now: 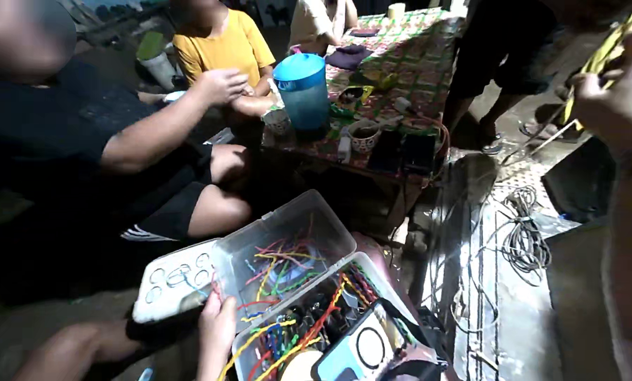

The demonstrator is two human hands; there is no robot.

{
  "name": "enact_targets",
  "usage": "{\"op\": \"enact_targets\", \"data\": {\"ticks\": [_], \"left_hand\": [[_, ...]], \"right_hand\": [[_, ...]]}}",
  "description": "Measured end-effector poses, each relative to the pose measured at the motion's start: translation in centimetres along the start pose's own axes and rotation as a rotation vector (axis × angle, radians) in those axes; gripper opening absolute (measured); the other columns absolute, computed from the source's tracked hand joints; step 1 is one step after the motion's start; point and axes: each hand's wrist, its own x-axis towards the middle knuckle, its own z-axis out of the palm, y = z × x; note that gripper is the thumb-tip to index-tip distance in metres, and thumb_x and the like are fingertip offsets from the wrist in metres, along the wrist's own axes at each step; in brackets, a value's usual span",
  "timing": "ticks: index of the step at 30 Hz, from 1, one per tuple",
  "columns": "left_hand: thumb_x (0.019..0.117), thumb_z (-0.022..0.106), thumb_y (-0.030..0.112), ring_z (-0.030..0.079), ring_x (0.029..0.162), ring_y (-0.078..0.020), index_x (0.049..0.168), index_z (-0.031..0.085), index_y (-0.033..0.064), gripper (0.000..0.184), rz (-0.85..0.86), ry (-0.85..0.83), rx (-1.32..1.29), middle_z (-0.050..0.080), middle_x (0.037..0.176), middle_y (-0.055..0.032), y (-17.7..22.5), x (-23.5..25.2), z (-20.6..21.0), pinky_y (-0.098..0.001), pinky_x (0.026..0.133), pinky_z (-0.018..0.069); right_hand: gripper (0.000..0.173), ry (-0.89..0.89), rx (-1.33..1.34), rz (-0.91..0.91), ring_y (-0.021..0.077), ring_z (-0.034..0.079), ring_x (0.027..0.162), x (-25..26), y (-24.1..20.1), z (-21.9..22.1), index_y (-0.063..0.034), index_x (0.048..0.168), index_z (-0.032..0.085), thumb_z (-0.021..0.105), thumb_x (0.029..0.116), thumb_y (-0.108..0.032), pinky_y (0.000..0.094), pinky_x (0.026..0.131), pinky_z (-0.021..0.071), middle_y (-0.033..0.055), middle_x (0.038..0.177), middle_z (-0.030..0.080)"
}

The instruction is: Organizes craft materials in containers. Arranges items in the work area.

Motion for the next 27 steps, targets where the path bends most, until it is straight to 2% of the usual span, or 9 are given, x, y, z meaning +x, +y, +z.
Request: {"op": "enact_targets", "data": {"ticks": [3, 7, 10, 13, 15, 18, 20, 23, 27], "left_hand": [[0.0993, 0.052, 0.006, 0.063, 0.11, -0.0402, 0.135, 0.056, -0.0102, 0.04, 0.07, 0.013, 0.125, 0.065, 0.118, -0.0318, 1.8, -0.7, 0.0, -0.0581, 0.096, 0.0461], [0.0971, 0.055, 0.006, 0.063, 0.108, -0.0483, 0.128, 0.06, -0.0113, 0.036, 0.208, 0.091, 0.334, 0.064, 0.116, -0.0343, 2.5, -0.6, -0.1, -0.0629, 0.095, 0.0475], [0.0975, 0.053, 0.009, 0.066, 0.102, -0.0481, 0.128, 0.062, -0.006, 0.035, 0.304, 0.138, 0.456, 0.063, 0.119, -0.0321, 3.8, -1.0, -0.2, -0.0636, 0.085, 0.0522], [0.0984, 0.052, 0.012, 0.068, 0.093, -0.045, 0.125, 0.065, -0.0049, 0.034, 0.468, 0.157, 0.466, 0.065, 0.114, -0.0301, 6.0, -1.9, 0.4, -0.0607, 0.077, 0.0541], [0.0957, 0.053, 0.014, 0.069, 0.086, -0.0445, 0.118, 0.069, -0.0059, 0.034, 0.619, 0.172, 0.472, 0.068, 0.105, -0.0297, 6.0, -2.6, 1.4, -0.0593, 0.072, 0.0548], [0.0948, 0.053, 0.015, 0.071, 0.081, -0.0412, 0.108, 0.073, -0.0047, 0.031, 0.766, 0.13, 0.465, 0.071, 0.097, -0.0264, 4.5, -2.8, 2.0, -0.0561, 0.071, 0.0563], [0.0973, 0.052, 0.014, 0.069, 0.083, -0.0392, 0.109, 0.072, -0.0056, 0.031, 0.789, 0.073, 0.443, 0.071, 0.099, -0.0264, 4.3, -2.6, 1.2, -0.0524, 0.074, 0.0553], [0.0992, 0.05, 0.015, 0.065, 0.081, -0.0355, 0.11, 0.071, -0.0067, 0.033, 0.798, 0.028, 0.405, 0.069, 0.096, -0.0279, 4.1, -1.8, 0.8, -0.0462, 0.075, 0.0508], [0.102, 0.049, 0.015, 0.06, 0.079, -0.0205, 0.109, 0.07, -0.01, 0.033, 0.809, -0.029, 0.338, 0.068, 0.094, -0.0267, 3.2, -0.7, 0.5, -0.0292, 0.071, 0.0468]], "right_hand": [[0.046, -0.21, 0.217, -0.202, 0.0436, 0.062, 0.118, -6.2, -8.2, 1.2, -0.004, 0.145, 0.049, 0.054, 0.106, -0.027, 0.0606, 0.098, 0.0503, 0.0267, 0.138, 0.057], [0.033, -0.531, 0.45, -0.543, 0.0288, 0.069, 0.105, -11.9, -14.7, 7.3, -0.001, 0.129, 0.064, 0.063, 0.0967, -0.006, 0.0483, 0.092, 0.0578, 0.0192, 0.123, 0.067], [0.031, -0.82, 0.484, -0.753, 0.0236, 0.067, 0.112, -17.0, -18.2, 12.5, -0.0056, 0.127, 0.069, 0.057, 0.1018, -0.019, 0.0425, 0.1, 0.0535, 0.0143, 0.123, 0.069], [0.027, -1.001, 0.47, -0.891, 0.0271, 0.07, 0.102, -19.0, -19.2, 13.0, -0.0059, 0.118, 0.072, 0.054, 0.1035, -0.02, 0.0479, 0.092, 0.0551, 0.0143, 0.111, 0.071], [0.022, -1.002, 0.469, -0.795, 0.0244, 0.071, 0.097, -16.9, -17.7, 10.0, -0.006, 0.114, 0.075, 0.058, 0.102, -0.013, 0.0483, 0.09, 0.056, 0.0119, 0.106, 0.074], [0.025, -0.518, 0.379, -0.491, 0.028, 0.071, 0.093, -11.7, -12.4, 5.6, -0.0021, 0.116, 0.07, 0.053, 0.1036, -0.016, 0.0523, 0.086, 0.0573, 0.0163, 0.106, 0.072], [0.041, -0.265, 0.171, -0.188, 0.0402, 0.066, 0.109, -8.4, -8.4, 3.5, 0.0029, 0.129, 0.06, 0.05, 0.1055, -0.029, 0.0592, 0.095, 0.0507, 0.0277, 0.119, 0.066], [0.063, 0.037, -0.069, 0.198, 0.0432, 0.051, 0.133, -5.9, 0.2, 3.3, 0.0005, 0.144, 0.049, 0.059, 0.0955, -0.039, 0.0547, 0.11, 0.0404, 0.0305, 0.142, 0.05], [0.086, -0.047, 0.158, 0.676, 0.0429, 0.043, 0.14, -12.1, 10.1, 7.4, 0.0067, 0.153, 0.032, 0.075, 0.0891, -0.031, 0.0507, 0.114, 0.0405, 0.0339, 0.152, 0.039]]}}
